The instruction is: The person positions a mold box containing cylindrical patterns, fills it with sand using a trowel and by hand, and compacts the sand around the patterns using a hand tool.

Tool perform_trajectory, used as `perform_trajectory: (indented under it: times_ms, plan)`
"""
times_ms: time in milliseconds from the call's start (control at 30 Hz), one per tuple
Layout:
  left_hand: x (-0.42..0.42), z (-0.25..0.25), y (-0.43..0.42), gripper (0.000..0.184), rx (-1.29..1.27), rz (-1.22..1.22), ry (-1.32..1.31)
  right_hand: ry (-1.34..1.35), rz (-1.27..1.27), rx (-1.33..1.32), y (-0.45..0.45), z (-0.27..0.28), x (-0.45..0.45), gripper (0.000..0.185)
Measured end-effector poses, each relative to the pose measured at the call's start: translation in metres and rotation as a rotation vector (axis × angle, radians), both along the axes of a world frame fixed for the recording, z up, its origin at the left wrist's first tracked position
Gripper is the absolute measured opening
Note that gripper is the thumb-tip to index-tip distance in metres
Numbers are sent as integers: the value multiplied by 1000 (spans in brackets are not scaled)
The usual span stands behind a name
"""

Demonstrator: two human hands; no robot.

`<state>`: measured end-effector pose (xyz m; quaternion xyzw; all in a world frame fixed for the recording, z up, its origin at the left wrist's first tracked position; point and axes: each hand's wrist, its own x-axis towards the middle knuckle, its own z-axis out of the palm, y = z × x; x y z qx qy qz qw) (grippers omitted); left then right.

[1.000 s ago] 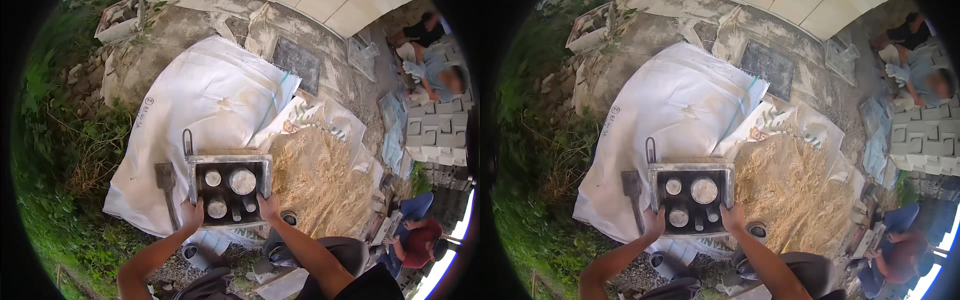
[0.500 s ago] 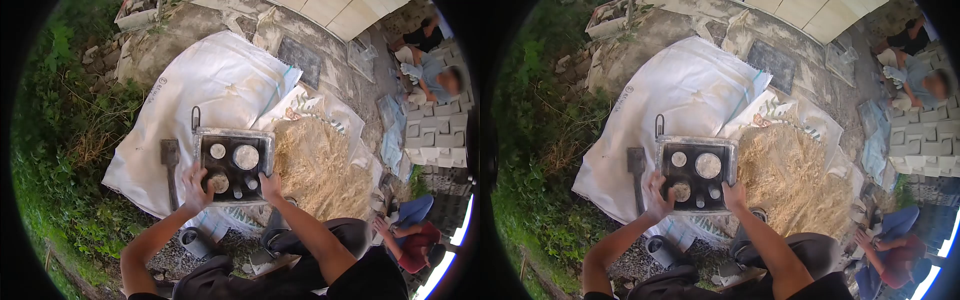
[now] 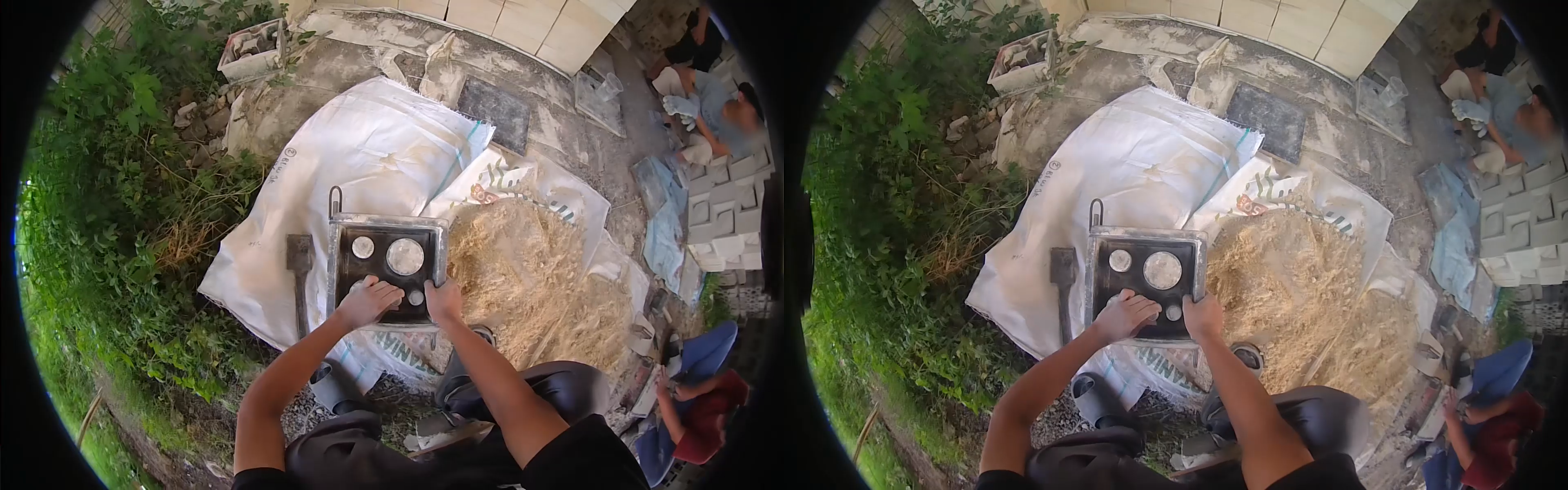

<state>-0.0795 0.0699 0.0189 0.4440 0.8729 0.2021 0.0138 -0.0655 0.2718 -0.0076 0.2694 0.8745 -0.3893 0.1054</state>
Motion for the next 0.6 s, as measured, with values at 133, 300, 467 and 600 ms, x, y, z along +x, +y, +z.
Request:
perform_trajectory:
  times_ms: [133, 300, 467, 600]
  plan:
    - [3, 8, 1, 31, 41, 7, -19, -29, 26, -17, -1, 2, -1, 40]
    - [6, 21, 12, 32, -15, 105, -10, -40, 56, 3, -1, 15, -2, 44]
    - [25, 36, -19, 49, 207, 994, 246, 178, 17, -181, 13, -10, -1, 64]
    - [26, -24, -67, 53, 494, 1176, -468, -22, 11, -448, 10, -17, -12, 49]
